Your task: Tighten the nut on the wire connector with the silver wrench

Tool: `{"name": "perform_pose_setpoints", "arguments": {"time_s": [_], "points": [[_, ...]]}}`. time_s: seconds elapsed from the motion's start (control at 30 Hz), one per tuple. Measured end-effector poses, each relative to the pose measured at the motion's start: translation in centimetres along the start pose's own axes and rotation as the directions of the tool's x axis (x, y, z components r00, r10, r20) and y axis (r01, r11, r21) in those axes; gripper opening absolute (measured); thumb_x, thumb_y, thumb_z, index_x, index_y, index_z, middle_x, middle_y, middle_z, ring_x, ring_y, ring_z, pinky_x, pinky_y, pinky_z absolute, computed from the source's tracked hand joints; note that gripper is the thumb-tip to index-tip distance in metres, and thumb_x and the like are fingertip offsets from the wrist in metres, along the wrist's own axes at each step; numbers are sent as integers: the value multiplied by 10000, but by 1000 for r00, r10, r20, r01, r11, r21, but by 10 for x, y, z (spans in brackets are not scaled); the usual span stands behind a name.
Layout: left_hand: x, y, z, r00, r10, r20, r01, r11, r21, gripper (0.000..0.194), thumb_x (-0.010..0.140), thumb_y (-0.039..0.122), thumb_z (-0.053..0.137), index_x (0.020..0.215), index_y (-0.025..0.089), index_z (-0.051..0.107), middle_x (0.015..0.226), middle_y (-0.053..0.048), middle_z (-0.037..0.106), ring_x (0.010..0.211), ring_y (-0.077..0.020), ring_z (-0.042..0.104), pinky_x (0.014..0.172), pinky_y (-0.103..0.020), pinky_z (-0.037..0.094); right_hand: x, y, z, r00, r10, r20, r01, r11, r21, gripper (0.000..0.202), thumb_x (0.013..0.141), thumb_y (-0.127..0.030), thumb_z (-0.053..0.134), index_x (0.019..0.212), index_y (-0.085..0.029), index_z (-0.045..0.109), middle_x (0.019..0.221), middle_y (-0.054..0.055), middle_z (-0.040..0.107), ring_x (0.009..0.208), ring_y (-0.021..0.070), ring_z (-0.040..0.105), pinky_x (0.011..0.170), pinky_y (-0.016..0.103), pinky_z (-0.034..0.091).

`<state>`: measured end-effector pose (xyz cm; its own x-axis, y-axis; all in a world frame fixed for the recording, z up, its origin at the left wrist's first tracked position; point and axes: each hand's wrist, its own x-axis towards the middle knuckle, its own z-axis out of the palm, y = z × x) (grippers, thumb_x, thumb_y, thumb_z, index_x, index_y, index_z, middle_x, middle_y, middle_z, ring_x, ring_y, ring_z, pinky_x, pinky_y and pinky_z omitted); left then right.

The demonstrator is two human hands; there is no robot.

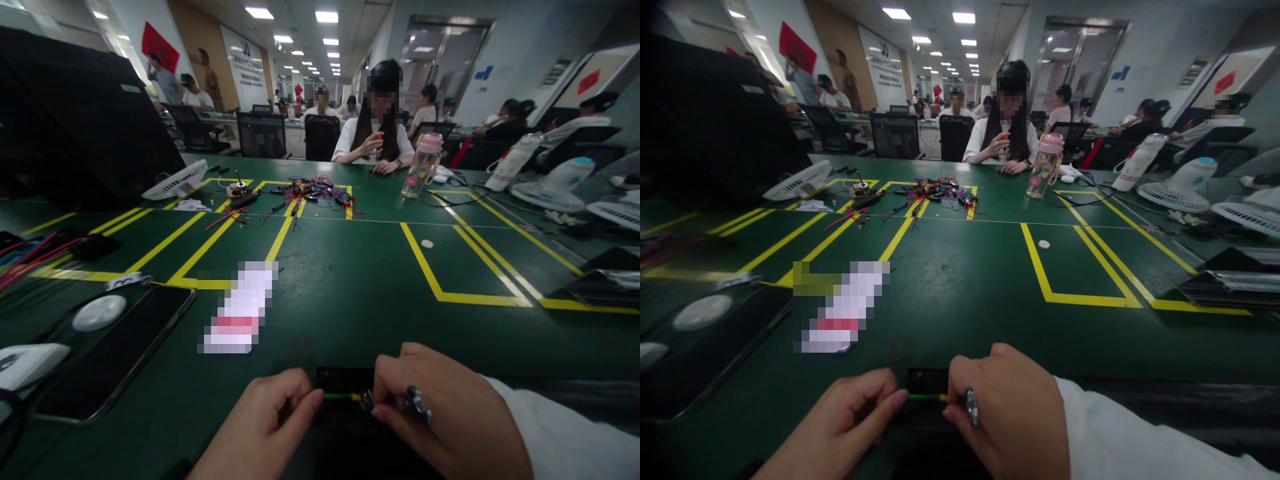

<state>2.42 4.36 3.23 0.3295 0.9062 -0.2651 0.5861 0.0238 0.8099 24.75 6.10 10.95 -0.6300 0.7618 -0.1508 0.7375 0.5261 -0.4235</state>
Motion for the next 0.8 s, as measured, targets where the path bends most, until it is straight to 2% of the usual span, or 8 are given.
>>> {"name": "perform_pose_setpoints", "arguments": {"time_s": [0.17,0.37,0.5,0.63,0.8], "points": [[-3,-1,1,1000,3,-6,-3,1000,-3,370,935,412,427,640,190,431,606,46,441,585,-140,431,532,-232,311,2,1,-7,997,-53,61,53,999,0,99,824,-126,569,803,-204,512,742,-12,611,665,176,553,571,269,344],[0,-1,1,1000,10,-7,-10,1000,5,361,936,403,425,647,187,444,605,46,443,575,-137,428,517,-228,305,2,7,-5,997,-60,56,56,995,77,91,842,-143,541,801,-215,502,740,-11,607,680,181,543,594,285,359],[1,-1,1,1000,24,-17,-23,1000,20,358,932,391,434,638,186,441,600,46,446,570,-134,424,519,-230,301,-3,12,-9,1000,17,11,-19,988,154,82,892,-177,471,834,-221,510,735,-8,574,662,165,539,578,271,394],[0,-2,2,999,30,-26,-30,999,26,371,928,399,440,624,188,431,582,50,430,557,-132,414,512,-231,293,-10,11,-5,989,117,-89,-89,960,265,95,900,-175,432,838,-217,490,708,-25,547,639,147,539,572,269,406],[0,-2,2,999,32,-23,-31,999,29,363,929,391,439,627,190,428,593,46,446,566,-135,433,518,-233,301,-17,8,13,965,185,-184,-145,966,212,65,852,-210,508,800,-220,546,745,3,576,663,190,549,575,312,394]]}}
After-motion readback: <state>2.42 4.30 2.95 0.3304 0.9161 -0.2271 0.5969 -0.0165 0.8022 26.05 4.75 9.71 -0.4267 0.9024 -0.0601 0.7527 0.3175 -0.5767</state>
